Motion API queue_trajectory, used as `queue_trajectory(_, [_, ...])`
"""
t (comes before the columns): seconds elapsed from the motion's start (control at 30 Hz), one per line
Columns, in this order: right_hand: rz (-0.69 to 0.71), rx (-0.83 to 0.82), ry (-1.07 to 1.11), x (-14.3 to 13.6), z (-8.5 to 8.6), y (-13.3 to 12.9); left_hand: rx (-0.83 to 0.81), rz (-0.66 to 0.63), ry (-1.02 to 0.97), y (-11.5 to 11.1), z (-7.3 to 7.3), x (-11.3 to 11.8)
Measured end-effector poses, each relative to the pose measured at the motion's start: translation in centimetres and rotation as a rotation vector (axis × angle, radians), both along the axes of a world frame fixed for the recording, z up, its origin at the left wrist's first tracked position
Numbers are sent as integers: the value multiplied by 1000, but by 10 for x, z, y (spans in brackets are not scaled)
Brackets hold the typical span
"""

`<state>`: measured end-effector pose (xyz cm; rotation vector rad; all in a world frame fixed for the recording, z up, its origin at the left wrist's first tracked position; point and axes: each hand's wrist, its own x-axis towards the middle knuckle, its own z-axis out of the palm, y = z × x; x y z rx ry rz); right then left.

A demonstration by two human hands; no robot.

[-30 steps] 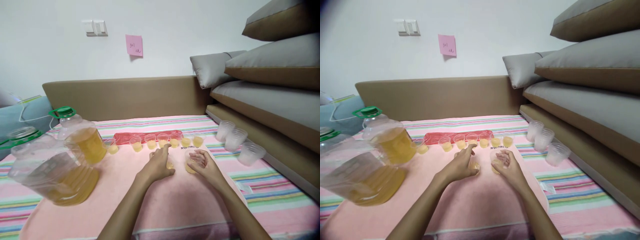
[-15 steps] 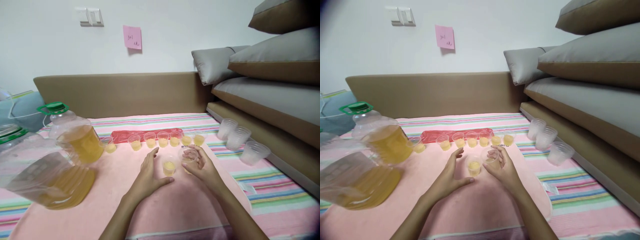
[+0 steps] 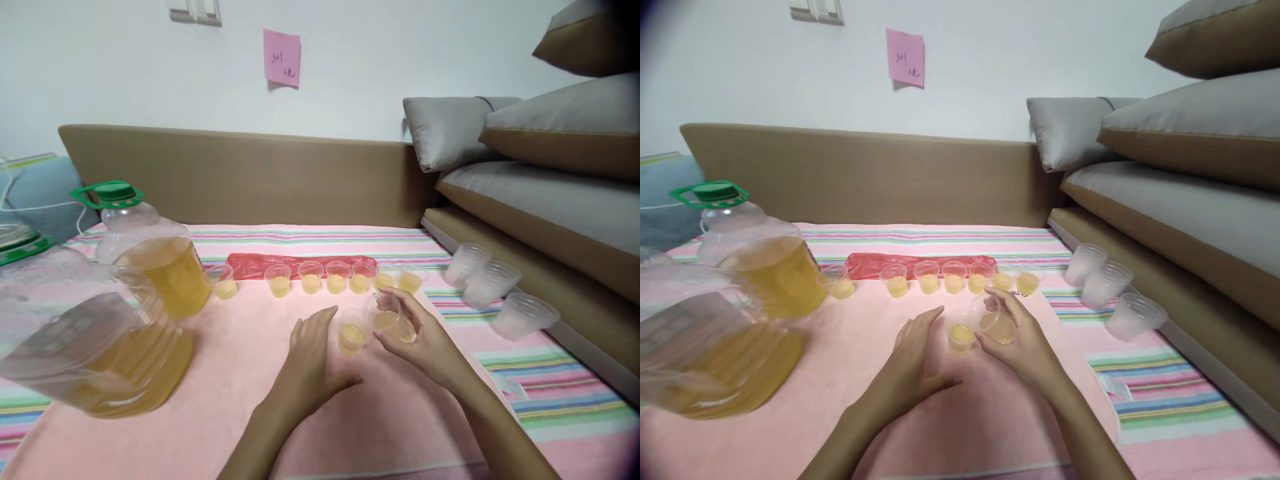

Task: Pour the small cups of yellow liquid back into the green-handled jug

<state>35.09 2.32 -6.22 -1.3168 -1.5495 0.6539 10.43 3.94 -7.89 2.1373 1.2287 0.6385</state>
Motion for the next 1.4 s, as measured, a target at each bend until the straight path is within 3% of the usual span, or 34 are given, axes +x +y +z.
queue_trajectory(0.23, [1, 16, -148, 2, 10, 4, 1, 2, 12, 0, -5, -1])
queue_trajectory(0.5, [48, 46, -265, 6, 16, 7, 103, 6, 50, 8, -20, 5])
queue_trajectory(0.73, [86, 68, -400, 7, 22, 7, 143, -9, 93, 7, -18, 8])
queue_trajectory(1.23, [146, 86, -615, 12, 17, 7, 125, -57, 148, 9, -16, 9])
queue_trajectory(1.4, [181, 75, -681, 12, 27, 8, 124, -51, 157, 10, -17, 9])
